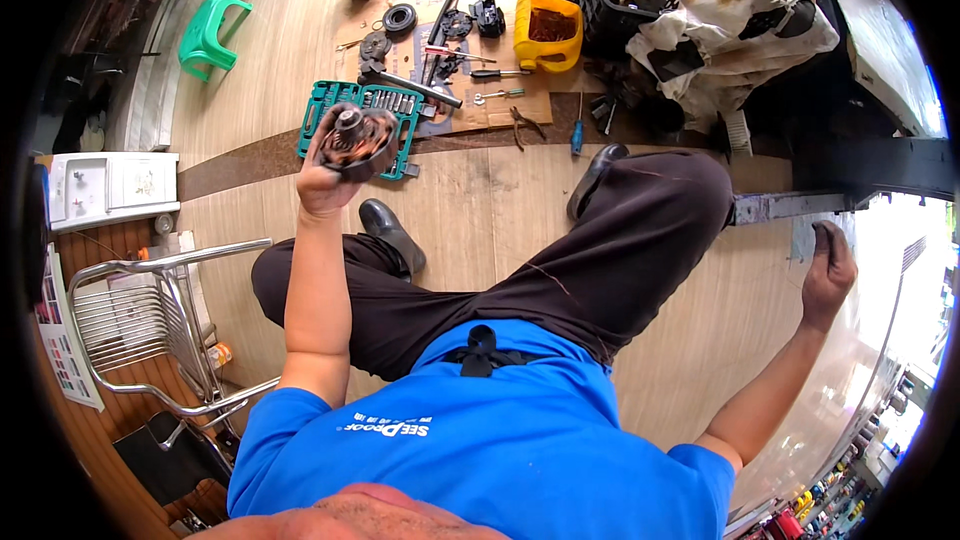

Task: The person manipulates the internal copper wiring and rotor of a disassembled alternator by hand, using a small tool to adjust or probe components while sitting on the floor surrounded by tools and a plastic crate.

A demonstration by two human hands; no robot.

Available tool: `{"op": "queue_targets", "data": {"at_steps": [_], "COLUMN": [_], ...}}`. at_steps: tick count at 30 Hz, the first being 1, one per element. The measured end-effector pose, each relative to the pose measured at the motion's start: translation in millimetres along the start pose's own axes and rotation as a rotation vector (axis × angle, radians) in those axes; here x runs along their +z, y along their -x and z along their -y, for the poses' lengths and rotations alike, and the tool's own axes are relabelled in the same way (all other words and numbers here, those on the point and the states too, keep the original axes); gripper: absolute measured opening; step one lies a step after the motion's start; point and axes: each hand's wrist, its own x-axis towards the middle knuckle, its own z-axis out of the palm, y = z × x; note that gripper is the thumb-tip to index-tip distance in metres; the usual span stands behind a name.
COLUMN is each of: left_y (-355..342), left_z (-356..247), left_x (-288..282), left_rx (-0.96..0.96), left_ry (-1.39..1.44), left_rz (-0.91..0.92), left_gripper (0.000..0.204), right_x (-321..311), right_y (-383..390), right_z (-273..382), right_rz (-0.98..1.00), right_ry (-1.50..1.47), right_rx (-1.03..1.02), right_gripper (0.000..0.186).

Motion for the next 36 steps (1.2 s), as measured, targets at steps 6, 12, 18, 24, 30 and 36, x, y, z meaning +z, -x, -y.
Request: {"op": "queue_targets", "data": {"at_steps": [6, 12, 18, 24, 30, 36], "left_y": [-3.6, -5.9, -12.8, -11.0, -3.3, -3.7], "left_z": [-1.8, -11.5, -1.3, -8.6, -23.6, -15.2], "left_x": [10.5, 2.1, -8.4, 5.4, 11.0, 8.5], "left_rx": [-0.054, 0.151, 0.284, 0.283, 0.019, -0.144], "left_ry": [0.28, 0.408, 0.096, -0.299, -0.385, -0.658], "left_rz": [0.127, 0.064, -0.298, -0.353, -0.075, -0.124], "left_gripper": [0.089, 0.069, 0.046, 0.053, 0.066, 0.07], "right_x": [31.2, 43.5, 29.0, -3.8, -48.7, -73.3], "right_y": [6.8, 21.9, 46.0, 45.9, 21.8, 3.6], "right_z": [-10.9, -39.3, -34.4, -40.7, -82.2, -101.9], "right_rz": [0.112, 0.159, 0.234, 0.147, 0.039, 0.01], "right_ry": [-0.086, -0.129, -0.109, -0.007, 0.046, 0.016], "right_rx": [0.056, 0.102, 0.201, 0.101, 0.1, 0.087], "right_gripper": [0.01, 0.01, 0.01, 0.011, 0.014, 0.019]}}
